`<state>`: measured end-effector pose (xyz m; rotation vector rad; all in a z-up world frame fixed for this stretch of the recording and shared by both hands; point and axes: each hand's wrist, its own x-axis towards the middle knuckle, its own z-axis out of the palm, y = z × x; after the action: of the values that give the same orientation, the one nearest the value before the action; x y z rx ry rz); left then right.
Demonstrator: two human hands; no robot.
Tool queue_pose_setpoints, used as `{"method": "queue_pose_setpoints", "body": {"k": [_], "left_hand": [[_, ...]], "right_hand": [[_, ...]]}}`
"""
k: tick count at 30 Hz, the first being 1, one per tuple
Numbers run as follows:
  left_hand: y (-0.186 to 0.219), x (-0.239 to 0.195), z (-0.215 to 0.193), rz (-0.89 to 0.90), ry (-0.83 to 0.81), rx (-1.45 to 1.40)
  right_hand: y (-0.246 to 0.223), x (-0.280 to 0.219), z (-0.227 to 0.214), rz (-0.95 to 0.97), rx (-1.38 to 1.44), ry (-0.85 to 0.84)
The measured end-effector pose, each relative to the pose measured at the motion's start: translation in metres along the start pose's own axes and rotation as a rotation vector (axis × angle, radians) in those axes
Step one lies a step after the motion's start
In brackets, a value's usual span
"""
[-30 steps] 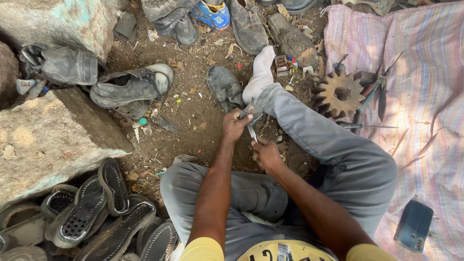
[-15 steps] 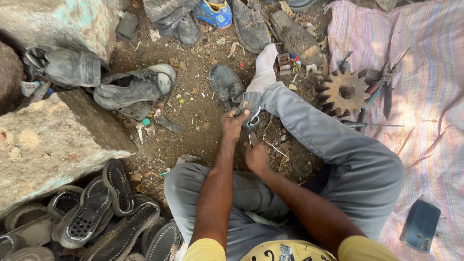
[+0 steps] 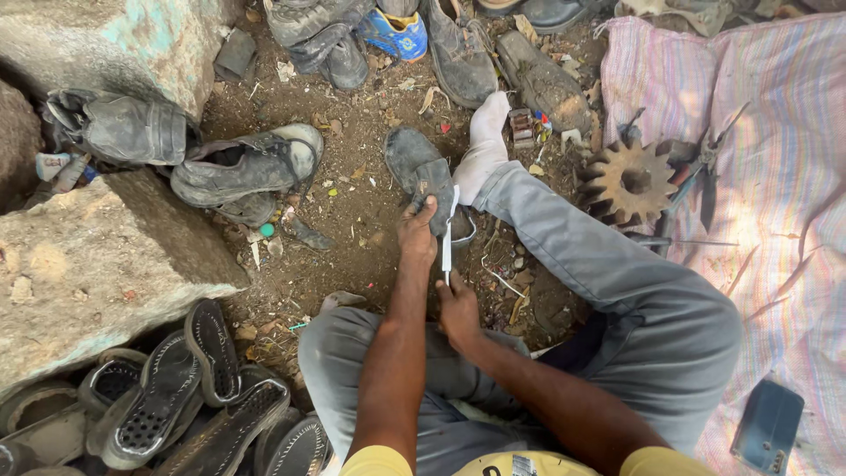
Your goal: The person sits on the ground and uses a knife to scrape and separate the sole from the upper of a worn shoe. They repeatedly pry and cut along the seam to detach the sole, then set the shoe aside.
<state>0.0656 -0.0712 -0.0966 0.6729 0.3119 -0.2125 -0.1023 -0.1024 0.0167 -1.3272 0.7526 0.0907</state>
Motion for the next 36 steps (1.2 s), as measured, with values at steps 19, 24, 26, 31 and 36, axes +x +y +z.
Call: {"method": "queue_pose_setpoints", "body": {"k": [19, 24, 26, 31, 36], "left_hand": [[0.130, -0.069, 0.126, 0.034, -0.798, 2.027], [0.117, -0.058, 0.118, 0.539, -1.081, 2.626], [0.113, -0.051, 0.114, 0.552, -1.149, 2.673], [0.095, -0.055, 0.097, 0.582, -1.161, 2.705], [0.070, -0.068, 0.074, 0.453, -0.756, 2.651]], "right_hand": [[-0.018, -0.024, -0.052, 0.133, -0.294, -0.287], [-0.013, -0.052, -0.101, 0.008, -0.581, -0.465], [-0.006, -0.055, -0.110, -0.040, -0.571, -0.466], [0.005, -0.047, -0.121, -0.285, -0.740, -0.353], [0.000, -0.026, -0.132, -0.263, -0.797, -0.326]]}}
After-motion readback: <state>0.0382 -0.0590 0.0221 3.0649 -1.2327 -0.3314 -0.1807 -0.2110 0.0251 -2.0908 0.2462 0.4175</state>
